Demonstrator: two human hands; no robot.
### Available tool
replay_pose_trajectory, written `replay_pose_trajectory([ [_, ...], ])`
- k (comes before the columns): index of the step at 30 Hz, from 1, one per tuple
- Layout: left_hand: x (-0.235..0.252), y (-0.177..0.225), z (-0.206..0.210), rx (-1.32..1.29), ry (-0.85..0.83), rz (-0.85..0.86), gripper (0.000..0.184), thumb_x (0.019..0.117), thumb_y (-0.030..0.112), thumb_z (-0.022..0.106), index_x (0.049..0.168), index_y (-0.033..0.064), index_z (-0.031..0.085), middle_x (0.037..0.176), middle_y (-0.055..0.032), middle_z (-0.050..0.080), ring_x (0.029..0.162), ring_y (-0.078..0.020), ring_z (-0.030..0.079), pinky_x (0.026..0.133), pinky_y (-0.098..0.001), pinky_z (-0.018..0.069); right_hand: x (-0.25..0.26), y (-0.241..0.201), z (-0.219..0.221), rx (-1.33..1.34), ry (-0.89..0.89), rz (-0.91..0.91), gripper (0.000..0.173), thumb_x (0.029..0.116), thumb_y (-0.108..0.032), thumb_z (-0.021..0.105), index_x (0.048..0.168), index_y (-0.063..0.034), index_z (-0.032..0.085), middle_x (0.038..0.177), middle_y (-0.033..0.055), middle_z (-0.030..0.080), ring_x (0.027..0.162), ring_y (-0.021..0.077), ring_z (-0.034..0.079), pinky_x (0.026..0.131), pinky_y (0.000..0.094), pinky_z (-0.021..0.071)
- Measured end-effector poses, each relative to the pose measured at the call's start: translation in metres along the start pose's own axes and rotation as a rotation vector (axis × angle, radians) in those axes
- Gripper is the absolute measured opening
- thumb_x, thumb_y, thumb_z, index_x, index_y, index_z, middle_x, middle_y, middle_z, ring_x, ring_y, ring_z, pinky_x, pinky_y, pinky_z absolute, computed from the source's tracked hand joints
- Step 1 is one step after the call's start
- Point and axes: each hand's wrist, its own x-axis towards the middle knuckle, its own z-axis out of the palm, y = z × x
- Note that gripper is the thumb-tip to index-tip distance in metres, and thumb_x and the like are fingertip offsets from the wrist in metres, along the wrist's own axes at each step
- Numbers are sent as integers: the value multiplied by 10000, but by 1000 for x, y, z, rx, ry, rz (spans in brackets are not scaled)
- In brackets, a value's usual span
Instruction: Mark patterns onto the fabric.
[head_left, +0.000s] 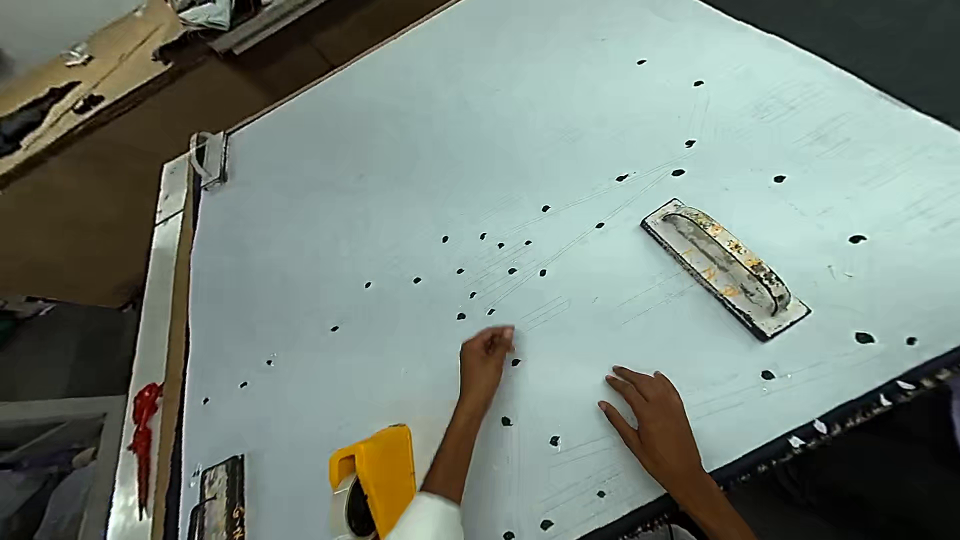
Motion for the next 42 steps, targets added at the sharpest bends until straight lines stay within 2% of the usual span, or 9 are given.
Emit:
replay_pose_trajectory([
  [7,144,18,23,69,118,-164,386,1019,144,638,1313,-56,487,877,-147,681,716,-181,643,723,-365,548,-21,12,4,-43,9,-34,457,1048,-480,429,1275,-227,735,1398,-32,662,1302,198,614,1161,582,331],
  [16,131,37,50,-24,1,12,262,1001,115,650,1178,-22,513,748,-57,639,605,-84,566,576,-254,460,-24,13,8,-55,17,-41,436,1065,-458,416,1279,-239,726,1412,-51,649,1320,171,591,1182,550,305],
  [19,131,37,57,204,-46,-56,374,1001,209,672,1229,-60,547,851,-149,699,750,-246,687,742,-443,575,-23,13,8,-76,34,-59,438,1063,-456,422,1274,-226,730,1403,-35,656,1313,185,599,1173,553,321],
  [23,120,59,52,613,-74,-234,501,979,431,670,1166,-34,655,1118,-271,670,1103,-446,639,911,-651,493,-24,16,10,-79,44,-81,441,1045,-449,452,1268,-199,738,1397,-12,661,1306,217,608,1160,587,337],
  [26,77,49,31,540,-109,-154,456,983,351,677,1210,-43,641,1083,-287,672,1079,-467,642,921,-661,500,-22,16,10,-77,37,-94,452,1036,-447,458,1267,-177,738,1404,12,655,1314,240,604,1153,613,343],
  [28,17,35,13,429,-103,-55,400,1001,340,659,1170,-23,642,874,-228,664,846,-410,665,770,-608,543,-21,9,11,-75,40,-81,450,1021,-437,476,1229,-148,752,1371,48,673,1293,281,618,1132,634,367],
  [32,-116,0,-37,161,99,96,235,944,281,726,934,58,652,636,8,550,540,-89,530,524,-264,471,-22,-38,22,31,55,-93,416,1005,-399,527,1146,-79,752,1223,96,717,1172,327,668,1074,613,445],
  [38,-265,-71,-134,155,728,-44,209,910,231,705,963,35,656,814,-11,631,668,-69,607,570,-232,508,-52,-174,70,396,-260,-305,349,989,-362,621,1169,-82,725,1087,79,737,1048,279,695,945,542,534],
  [42,-298,-111,-163,65,655,-273,339,972,257,679,1210,17,649,1188,-139,623,1022,-244,629,787,-413,551,-76,-246,103,375,-436,-463,479,940,-478,682,1245,-109,698,1126,80,727,1059,279,686,931,550,530],
])
